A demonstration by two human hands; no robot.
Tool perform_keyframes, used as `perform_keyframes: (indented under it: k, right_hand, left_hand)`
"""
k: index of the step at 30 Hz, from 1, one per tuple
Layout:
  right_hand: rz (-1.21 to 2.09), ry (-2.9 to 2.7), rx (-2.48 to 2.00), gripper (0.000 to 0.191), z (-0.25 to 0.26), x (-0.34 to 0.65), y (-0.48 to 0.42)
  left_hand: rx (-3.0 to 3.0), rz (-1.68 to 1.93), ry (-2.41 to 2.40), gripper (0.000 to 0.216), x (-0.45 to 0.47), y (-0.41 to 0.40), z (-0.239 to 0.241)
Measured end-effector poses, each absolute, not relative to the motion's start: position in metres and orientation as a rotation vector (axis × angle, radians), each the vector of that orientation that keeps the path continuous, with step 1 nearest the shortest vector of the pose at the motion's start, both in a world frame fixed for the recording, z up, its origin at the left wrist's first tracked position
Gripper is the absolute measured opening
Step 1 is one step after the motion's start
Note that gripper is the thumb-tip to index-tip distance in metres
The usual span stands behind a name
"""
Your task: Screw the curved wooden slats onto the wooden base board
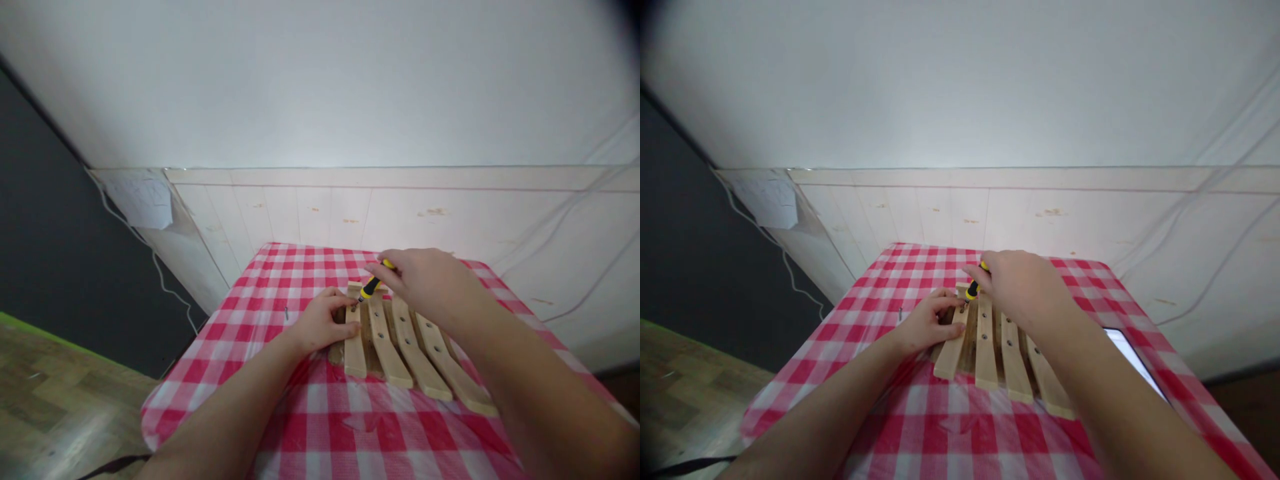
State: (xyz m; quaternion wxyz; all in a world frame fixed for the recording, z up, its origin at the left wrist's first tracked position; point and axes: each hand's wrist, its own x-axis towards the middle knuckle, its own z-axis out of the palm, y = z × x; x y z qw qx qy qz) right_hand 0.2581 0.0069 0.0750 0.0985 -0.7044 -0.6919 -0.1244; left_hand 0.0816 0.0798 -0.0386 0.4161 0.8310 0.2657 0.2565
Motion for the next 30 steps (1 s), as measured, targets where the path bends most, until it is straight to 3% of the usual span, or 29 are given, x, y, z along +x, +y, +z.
perform_keyframes:
  k: [5, 12, 20, 24, 27, 30]
  right_hand:
    - [-0.197, -2.157, -1.641, 0.043, 0.066, 0.261, 0.010]
    - [-0.241, -2.073, -2.052, 0.045, 0.075, 0.260, 0.005]
    - [-0.099, -2.140, -1.719, 0.035, 0.075, 0.266, 0.005]
    - [-0.150, -2.158, -1.922, 0.039, 0.082, 0.268, -0.002]
    - [-0.356, -2.036, -2.183, 0.057, 0.081, 0.260, -0.002]
    - [-0.328, -2.029, -2.097, 0.046, 0.075, 0.254, 0.002]
  left_hand:
    - [2.126, 0.661, 0.657, 0.039, 0.081, 0.081, -0.041]
    - [2.129, 0.669, 0.672, 0.035, 0.082, 0.079, -0.039]
    - [2.119, 0.655, 0.694, 0.038, 0.081, 0.080, -0.040]
    - [2.069, 0.649, 0.684, 0.038, 0.082, 0.080, -0.041]
    - [2.070, 0.665, 0.682, 0.036, 0.082, 0.080, -0.042]
    - [2.103, 0.684, 0.679, 0.036, 0.082, 0.081, -0.043]
